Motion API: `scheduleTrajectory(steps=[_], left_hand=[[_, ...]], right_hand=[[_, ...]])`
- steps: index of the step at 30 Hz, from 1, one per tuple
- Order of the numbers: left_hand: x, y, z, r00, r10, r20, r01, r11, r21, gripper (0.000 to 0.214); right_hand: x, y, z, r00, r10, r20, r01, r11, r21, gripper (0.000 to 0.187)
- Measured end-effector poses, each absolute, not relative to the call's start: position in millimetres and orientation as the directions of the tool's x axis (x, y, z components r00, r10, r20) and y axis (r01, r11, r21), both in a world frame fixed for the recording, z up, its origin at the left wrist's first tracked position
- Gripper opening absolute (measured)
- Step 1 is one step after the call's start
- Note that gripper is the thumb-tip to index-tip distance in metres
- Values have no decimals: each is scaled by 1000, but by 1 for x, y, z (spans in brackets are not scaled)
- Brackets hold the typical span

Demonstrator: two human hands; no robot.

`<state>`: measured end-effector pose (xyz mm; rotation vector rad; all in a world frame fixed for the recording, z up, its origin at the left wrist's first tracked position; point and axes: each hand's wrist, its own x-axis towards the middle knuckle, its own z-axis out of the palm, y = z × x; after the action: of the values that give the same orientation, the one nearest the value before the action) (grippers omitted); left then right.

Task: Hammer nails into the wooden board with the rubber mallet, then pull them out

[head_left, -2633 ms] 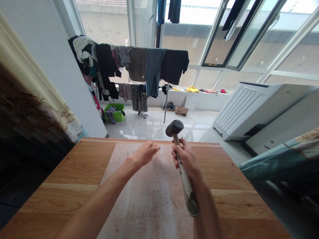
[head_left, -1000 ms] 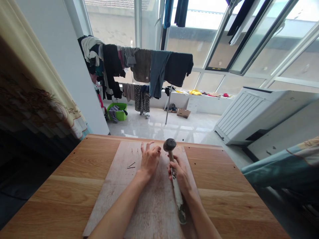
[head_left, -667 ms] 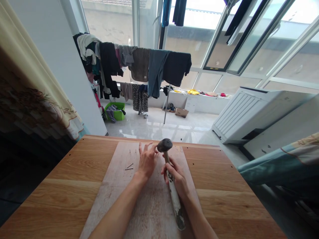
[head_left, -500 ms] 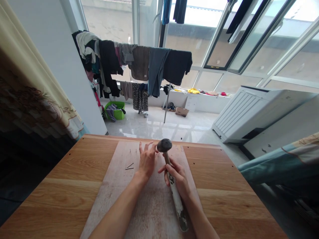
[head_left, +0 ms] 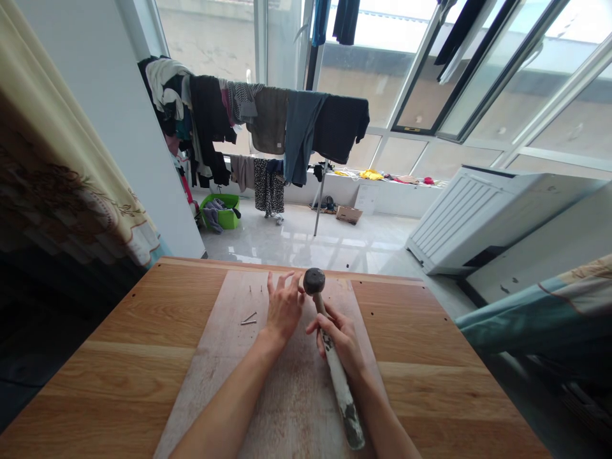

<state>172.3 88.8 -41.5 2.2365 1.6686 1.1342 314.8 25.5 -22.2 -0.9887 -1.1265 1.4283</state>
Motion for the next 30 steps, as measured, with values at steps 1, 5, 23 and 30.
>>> scheduleTrajectory(steps=[1, 5, 23, 30], left_hand=[[172, 89, -42, 108, 868, 485, 771, -381, 511, 49], [173, 89, -42, 112, 864, 490, 770, -388, 507, 46], [153, 74, -10, 252, 789, 561, 781, -508, 364, 35], [73, 51, 24, 307, 949, 76, 924, -317, 215, 8]], right_hand=[[315, 26, -22, -139, 990, -8, -220, -39, -975, 55], [315, 25, -20, -129, 992, -2, -225, -31, -974, 55], [318, 24, -19, -47, 999, -22, -196, -30, -980, 53], [316, 24, -14, 19, 1000, -25, -186, -21, -982, 46]])
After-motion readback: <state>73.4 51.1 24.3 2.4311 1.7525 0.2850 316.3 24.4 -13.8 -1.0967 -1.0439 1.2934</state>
